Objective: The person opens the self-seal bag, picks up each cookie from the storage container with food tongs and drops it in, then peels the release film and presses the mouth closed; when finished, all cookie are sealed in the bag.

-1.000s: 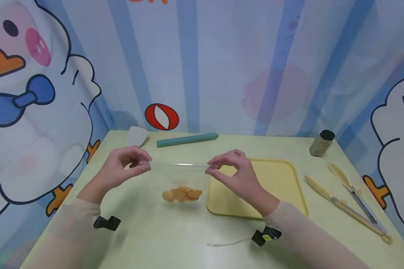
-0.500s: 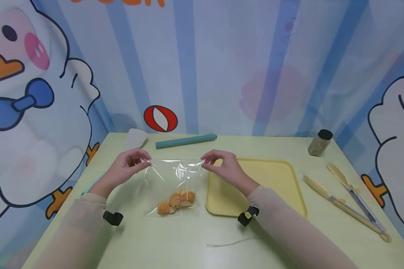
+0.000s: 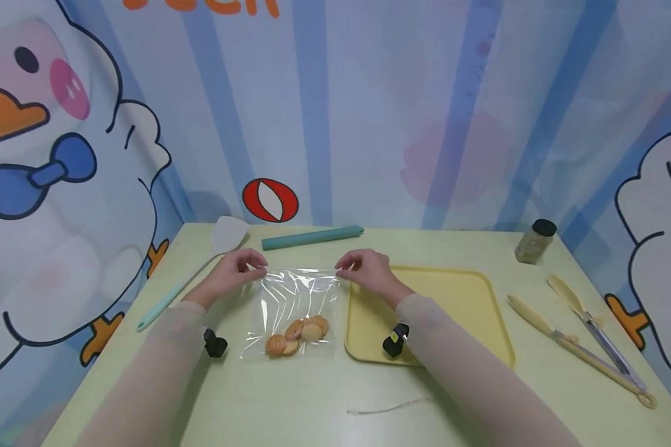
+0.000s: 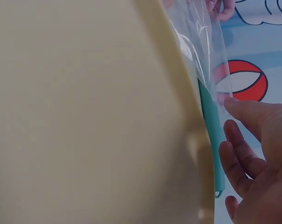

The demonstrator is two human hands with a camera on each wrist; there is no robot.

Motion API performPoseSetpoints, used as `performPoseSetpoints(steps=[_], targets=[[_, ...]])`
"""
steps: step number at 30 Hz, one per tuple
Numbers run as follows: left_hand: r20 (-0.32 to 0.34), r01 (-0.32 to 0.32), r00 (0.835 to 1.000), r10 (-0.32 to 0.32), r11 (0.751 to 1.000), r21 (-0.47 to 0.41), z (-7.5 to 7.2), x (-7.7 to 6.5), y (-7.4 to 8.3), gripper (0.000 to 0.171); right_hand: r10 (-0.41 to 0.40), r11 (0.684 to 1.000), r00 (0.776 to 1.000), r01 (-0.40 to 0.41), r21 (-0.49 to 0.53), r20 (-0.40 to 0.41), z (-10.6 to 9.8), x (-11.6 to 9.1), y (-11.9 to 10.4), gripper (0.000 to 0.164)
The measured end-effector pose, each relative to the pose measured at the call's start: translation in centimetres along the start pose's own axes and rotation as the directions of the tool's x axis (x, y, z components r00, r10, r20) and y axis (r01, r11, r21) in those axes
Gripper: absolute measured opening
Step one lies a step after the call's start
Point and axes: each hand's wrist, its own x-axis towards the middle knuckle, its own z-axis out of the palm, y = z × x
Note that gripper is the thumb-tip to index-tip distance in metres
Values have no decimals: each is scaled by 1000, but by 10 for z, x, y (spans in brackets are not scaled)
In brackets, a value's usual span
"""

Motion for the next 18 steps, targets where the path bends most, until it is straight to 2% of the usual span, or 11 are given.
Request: performPoseSetpoints(steps=[5,9,14,18], targets=[[19,16,1000,-18,996,87,8,16,-10,14,4,999,1000,-4,-34,-1,2,4,10,8],[34,4,999,-9,988,153,10,25,-11,11,1,999,1000,-2,-40,-21,1,5,15,7],[-4,-3,1000,4,975,223,8,17,-3,23,-8,1000,999,9,12,-47,-5,-5,11,10],[-55,34,998,-17,942,333,7,-2,15,35,-27,1000,999,27,7,-33,-17,-19,8,13]])
